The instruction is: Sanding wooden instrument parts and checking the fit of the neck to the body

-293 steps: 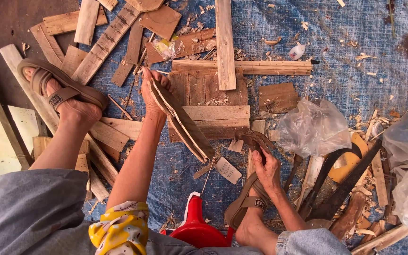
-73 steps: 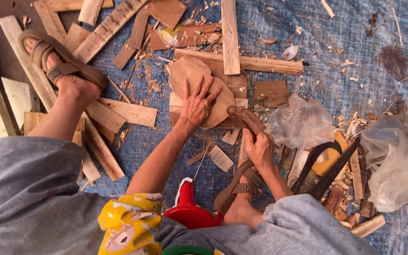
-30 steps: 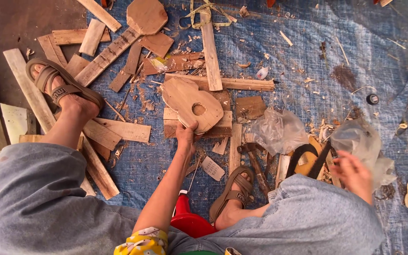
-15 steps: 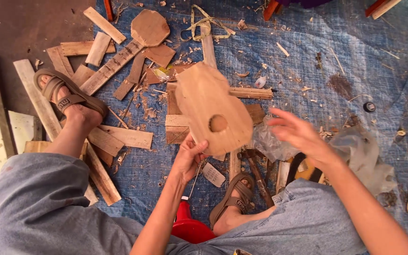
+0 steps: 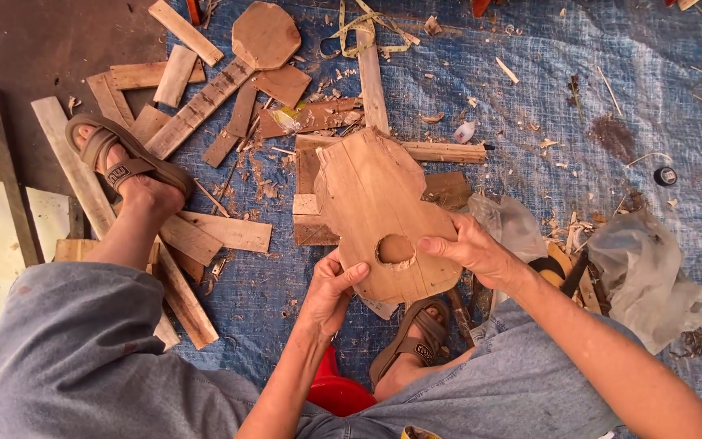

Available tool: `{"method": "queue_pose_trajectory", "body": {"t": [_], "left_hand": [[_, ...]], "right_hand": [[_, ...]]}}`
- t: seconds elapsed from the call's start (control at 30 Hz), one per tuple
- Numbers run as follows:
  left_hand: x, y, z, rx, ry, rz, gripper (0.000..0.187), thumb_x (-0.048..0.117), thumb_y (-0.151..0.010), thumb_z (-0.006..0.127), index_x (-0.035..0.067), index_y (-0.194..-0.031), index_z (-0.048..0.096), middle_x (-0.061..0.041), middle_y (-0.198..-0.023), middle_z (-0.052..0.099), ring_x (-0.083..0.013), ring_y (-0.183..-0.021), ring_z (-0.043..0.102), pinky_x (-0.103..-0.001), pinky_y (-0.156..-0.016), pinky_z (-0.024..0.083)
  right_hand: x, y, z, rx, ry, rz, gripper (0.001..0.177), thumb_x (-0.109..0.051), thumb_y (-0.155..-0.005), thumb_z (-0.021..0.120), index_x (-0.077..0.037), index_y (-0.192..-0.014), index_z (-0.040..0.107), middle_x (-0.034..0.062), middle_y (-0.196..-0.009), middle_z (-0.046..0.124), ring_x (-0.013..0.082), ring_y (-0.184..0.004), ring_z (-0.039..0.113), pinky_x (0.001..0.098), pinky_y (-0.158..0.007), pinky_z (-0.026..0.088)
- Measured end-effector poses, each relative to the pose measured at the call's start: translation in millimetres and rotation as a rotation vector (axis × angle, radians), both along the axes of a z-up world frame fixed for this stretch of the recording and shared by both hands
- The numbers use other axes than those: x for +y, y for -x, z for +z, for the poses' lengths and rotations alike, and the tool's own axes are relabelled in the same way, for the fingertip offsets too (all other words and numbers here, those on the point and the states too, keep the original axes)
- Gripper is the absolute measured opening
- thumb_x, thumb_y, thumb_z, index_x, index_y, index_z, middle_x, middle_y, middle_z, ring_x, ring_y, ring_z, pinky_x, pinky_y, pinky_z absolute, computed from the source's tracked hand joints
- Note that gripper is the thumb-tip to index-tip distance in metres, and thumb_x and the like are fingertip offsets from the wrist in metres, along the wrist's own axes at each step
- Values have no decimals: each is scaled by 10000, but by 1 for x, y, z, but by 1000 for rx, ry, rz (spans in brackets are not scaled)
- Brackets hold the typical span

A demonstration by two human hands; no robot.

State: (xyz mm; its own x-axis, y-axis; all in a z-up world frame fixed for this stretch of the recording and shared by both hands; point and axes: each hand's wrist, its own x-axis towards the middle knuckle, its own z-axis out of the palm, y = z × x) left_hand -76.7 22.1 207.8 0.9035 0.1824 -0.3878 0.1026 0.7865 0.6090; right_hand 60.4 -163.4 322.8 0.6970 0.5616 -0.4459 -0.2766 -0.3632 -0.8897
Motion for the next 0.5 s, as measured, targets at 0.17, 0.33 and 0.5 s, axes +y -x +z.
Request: {"method": "queue_pose_trajectory", "body": {"t": [0.17,0.33,0.5], "left_hand": [[1,-5,2,-5,-69,-11,277,50,-759,851,15,-999,717,-122,-882,769,-220,-811,759,-322,-712,617],[-4,-3,-32,-68,-278,-93,301,24,-743,865,50,-1017,742,-47,-911,761,-130,-846,695,-289,-774,583],[12,-12,-47,-315,-707,-17,304,50,-811,818,76,-1111,777,-178,-1017,768,-280,-950,717,-412,-865,562]], "right_hand": [[-1,-9,-4,10,77,51,655,-288,-750,854,-123,-1345,637,151,-1210,710,338,-1156,643,499,-1010,503],[-10,-24,-26,-108,-73,10,756,-141,-723,876,-134,-1421,584,75,-1330,661,256,-1205,624,442,-1074,482],[-7,-19,-28,-228,-253,285,453,-89,-736,876,-161,-1169,762,145,-1193,760,294,-1136,688,490,-1058,490]]}}
